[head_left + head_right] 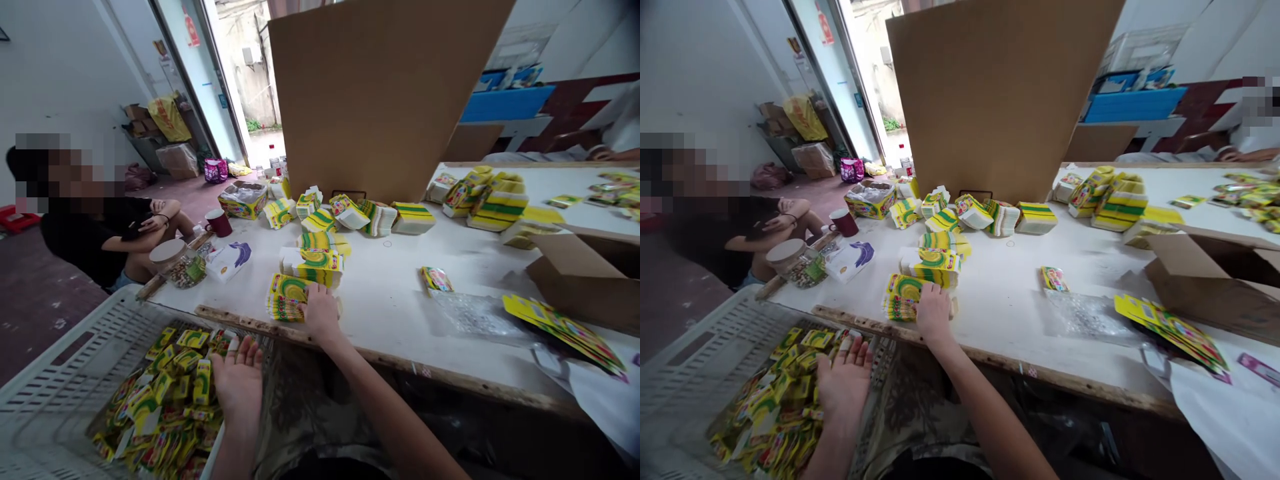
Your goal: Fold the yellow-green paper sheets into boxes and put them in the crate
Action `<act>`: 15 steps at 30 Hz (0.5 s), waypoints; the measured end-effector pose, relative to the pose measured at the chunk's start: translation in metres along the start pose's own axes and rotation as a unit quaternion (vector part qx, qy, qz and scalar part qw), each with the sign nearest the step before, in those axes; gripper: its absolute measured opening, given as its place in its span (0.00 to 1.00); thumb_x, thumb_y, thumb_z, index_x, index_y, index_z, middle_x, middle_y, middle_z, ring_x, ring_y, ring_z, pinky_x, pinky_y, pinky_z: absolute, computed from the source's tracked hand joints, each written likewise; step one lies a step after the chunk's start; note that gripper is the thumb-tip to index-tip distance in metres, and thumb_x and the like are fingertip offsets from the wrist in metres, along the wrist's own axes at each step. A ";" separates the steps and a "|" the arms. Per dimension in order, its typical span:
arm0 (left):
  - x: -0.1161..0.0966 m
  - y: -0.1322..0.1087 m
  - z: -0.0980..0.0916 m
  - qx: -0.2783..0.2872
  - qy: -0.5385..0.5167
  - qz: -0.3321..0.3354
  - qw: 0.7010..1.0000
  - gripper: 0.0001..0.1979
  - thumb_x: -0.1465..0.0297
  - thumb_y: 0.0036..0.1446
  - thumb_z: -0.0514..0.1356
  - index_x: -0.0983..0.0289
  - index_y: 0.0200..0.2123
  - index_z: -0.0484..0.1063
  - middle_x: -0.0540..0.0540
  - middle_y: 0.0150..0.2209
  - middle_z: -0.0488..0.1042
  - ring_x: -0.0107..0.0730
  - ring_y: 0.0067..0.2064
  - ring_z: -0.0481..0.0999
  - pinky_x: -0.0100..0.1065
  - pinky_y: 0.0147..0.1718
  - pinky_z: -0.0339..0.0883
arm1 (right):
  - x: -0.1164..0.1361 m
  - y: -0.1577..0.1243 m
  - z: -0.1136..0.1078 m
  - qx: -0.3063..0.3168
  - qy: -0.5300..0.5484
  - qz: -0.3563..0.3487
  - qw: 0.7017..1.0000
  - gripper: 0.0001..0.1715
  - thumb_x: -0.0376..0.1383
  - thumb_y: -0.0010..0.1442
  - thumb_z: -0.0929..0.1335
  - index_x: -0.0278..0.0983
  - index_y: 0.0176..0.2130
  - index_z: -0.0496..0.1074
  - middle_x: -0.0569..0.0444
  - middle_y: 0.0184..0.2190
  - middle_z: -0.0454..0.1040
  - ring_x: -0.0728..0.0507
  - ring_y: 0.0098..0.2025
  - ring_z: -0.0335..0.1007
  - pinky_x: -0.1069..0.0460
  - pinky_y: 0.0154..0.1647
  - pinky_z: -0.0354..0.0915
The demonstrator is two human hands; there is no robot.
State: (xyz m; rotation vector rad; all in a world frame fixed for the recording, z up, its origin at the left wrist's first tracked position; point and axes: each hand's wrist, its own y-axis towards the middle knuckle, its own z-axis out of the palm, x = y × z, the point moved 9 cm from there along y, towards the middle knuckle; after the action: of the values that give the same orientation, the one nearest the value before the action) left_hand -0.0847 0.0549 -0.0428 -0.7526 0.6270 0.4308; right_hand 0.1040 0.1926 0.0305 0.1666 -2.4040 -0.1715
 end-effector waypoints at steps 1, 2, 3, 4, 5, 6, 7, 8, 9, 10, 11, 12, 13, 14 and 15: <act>0.007 -0.003 0.007 0.011 0.006 -0.004 1.000 0.24 0.52 0.62 0.46 0.65 0.44 0.66 0.57 0.39 0.70 0.29 0.35 0.72 0.30 0.32 0.69 | 0.002 -0.003 -0.002 0.003 0.005 -0.008 1.000 0.12 0.29 0.54 0.70 0.33 0.39 0.65 0.42 0.40 0.71 0.34 0.45 0.66 0.42 0.45 0.62; 0.015 -0.005 0.015 0.031 0.010 -0.008 0.999 0.24 0.51 0.61 0.46 0.66 0.43 0.67 0.58 0.39 0.71 0.30 0.36 0.73 0.31 0.34 0.69 | 0.004 -0.007 -0.004 0.007 0.012 -0.018 1.000 0.12 0.28 0.54 0.69 0.34 0.39 0.64 0.44 0.39 0.71 0.36 0.43 0.67 0.44 0.44 0.62; 0.021 -0.007 0.023 0.060 0.011 -0.005 0.998 0.24 0.51 0.61 0.48 0.66 0.43 0.67 0.59 0.40 0.72 0.32 0.38 0.74 0.32 0.37 0.70 | 0.007 -0.013 -0.007 0.012 0.016 -0.031 0.999 0.12 0.29 0.54 0.68 0.35 0.39 0.63 0.47 0.37 0.71 0.38 0.41 0.68 0.46 0.42 0.63; 0.026 -0.011 0.033 0.098 0.007 0.005 0.995 0.24 0.51 0.60 0.50 0.66 0.44 0.68 0.60 0.41 0.73 0.34 0.41 0.74 0.34 0.41 0.69 | 0.009 -0.021 -0.010 0.022 0.028 -0.043 0.998 0.12 0.29 0.55 0.68 0.36 0.39 0.62 0.50 0.34 0.71 0.41 0.38 0.68 0.49 0.39 0.63; 0.029 -0.015 0.043 0.139 0.000 0.017 0.990 0.24 0.50 0.58 0.53 0.65 0.44 0.68 0.60 0.43 0.73 0.36 0.44 0.74 0.36 0.44 0.68 | 0.011 -0.030 -0.012 0.037 0.049 -0.054 0.997 0.12 0.30 0.55 0.68 0.37 0.38 0.61 0.53 0.32 0.70 0.43 0.34 0.68 0.51 0.36 0.63; 0.032 -0.021 0.052 0.177 -0.009 0.029 0.984 0.24 0.50 0.55 0.57 0.65 0.43 0.69 0.60 0.43 0.73 0.38 0.46 0.74 0.39 0.47 0.68 | 0.013 -0.041 -0.012 0.058 0.078 -0.065 0.993 0.13 0.31 0.55 0.68 0.38 0.37 0.60 0.56 0.30 0.69 0.45 0.31 0.67 0.52 0.32 0.62; 0.036 -0.027 0.060 0.208 -0.018 0.031 0.977 0.25 0.51 0.52 0.60 0.65 0.43 0.70 0.60 0.43 0.74 0.40 0.46 0.74 0.41 0.48 0.67 | 0.014 -0.052 -0.011 0.088 0.131 -0.069 0.985 0.13 0.31 0.54 0.69 0.38 0.35 0.59 0.58 0.28 0.67 0.47 0.29 0.64 0.54 0.30 0.60; 0.040 -0.033 0.065 0.224 -0.027 0.025 0.974 0.24 0.52 0.49 0.63 0.65 0.41 0.71 0.60 0.41 0.75 0.42 0.45 0.74 0.42 0.47 0.67 | 0.015 -0.064 -0.009 0.120 0.184 -0.067 0.973 0.14 0.31 0.52 0.70 0.39 0.33 0.58 0.60 0.27 0.65 0.48 0.28 0.62 0.54 0.28 0.58; 0.044 -0.038 0.068 0.226 -0.035 0.014 0.973 0.24 0.53 0.47 0.65 0.65 0.40 0.72 0.59 0.39 0.75 0.42 0.43 0.75 0.42 0.46 0.68 | 0.015 -0.076 -0.007 0.150 0.237 -0.058 0.958 0.15 0.31 0.51 0.70 0.39 0.31 0.58 0.61 0.26 0.63 0.49 0.27 0.60 0.55 0.27 0.57; 0.047 -0.043 0.071 0.219 -0.041 0.003 0.975 0.23 0.54 0.46 0.66 0.65 0.38 0.73 0.57 0.36 0.76 0.42 0.41 0.76 0.41 0.45 0.69 | 0.014 -0.087 -0.005 0.175 0.288 -0.046 0.940 0.16 0.30 0.49 0.70 0.39 0.30 0.57 0.61 0.25 0.61 0.49 0.27 0.58 0.55 0.27 0.56; 0.048 -0.047 0.072 0.209 -0.048 -0.006 0.977 0.22 0.54 0.46 0.66 0.64 0.37 0.73 0.55 0.34 0.76 0.40 0.39 0.76 0.39 0.44 0.70 | 0.014 -0.097 -0.004 0.194 0.329 -0.032 0.924 0.16 0.30 0.48 0.70 0.39 0.30 0.57 0.61 0.25 0.60 0.49 0.27 0.57 0.55 0.27 0.55; 0.049 -0.051 0.073 0.200 -0.058 -0.011 0.978 0.20 0.54 0.46 0.66 0.63 0.36 0.73 0.53 0.32 0.75 0.38 0.38 0.76 0.37 0.43 0.70 | 0.014 -0.105 -0.003 0.206 0.364 -0.020 0.908 0.17 0.30 0.47 0.70 0.39 0.30 0.57 0.61 0.26 0.59 0.49 0.28 0.56 0.55 0.28 0.55; 0.048 -0.054 0.074 0.191 -0.065 -0.012 0.979 0.19 0.54 0.47 0.65 0.62 0.35 0.73 0.51 0.30 0.74 0.35 0.36 0.76 0.35 0.41 0.70 | 0.015 -0.111 -0.002 0.215 0.394 -0.011 0.893 0.17 0.30 0.47 0.71 0.38 0.31 0.58 0.61 0.27 0.59 0.49 0.29 0.55 0.55 0.29 0.55; 0.047 -0.056 0.074 0.182 -0.062 -0.008 0.981 0.18 0.53 0.48 0.64 0.61 0.33 0.73 0.49 0.28 0.73 0.32 0.34 0.75 0.32 0.40 0.70 | 0.016 -0.115 -0.001 0.220 0.419 -0.005 0.881 0.19 0.32 0.46 0.73 0.38 0.32 0.59 0.60 0.28 0.60 0.49 0.30 0.55 0.55 0.30 0.55; 0.046 -0.057 0.073 0.173 -0.047 -0.002 0.984 0.18 0.52 0.49 0.63 0.61 0.32 0.72 0.49 0.27 0.72 0.30 0.32 0.74 0.31 0.39 0.70 | 0.016 -0.118 0.000 0.225 0.439 0.002 0.870 0.22 0.34 0.44 0.74 0.38 0.33 0.59 0.60 0.29 0.60 0.49 0.31 0.54 0.55 0.30 0.55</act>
State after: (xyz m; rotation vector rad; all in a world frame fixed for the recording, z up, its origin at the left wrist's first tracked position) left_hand 0.0083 0.0773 -0.0035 -0.4013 0.5924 0.3388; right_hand 0.1007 0.0738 0.0209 0.3621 -1.4866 0.4019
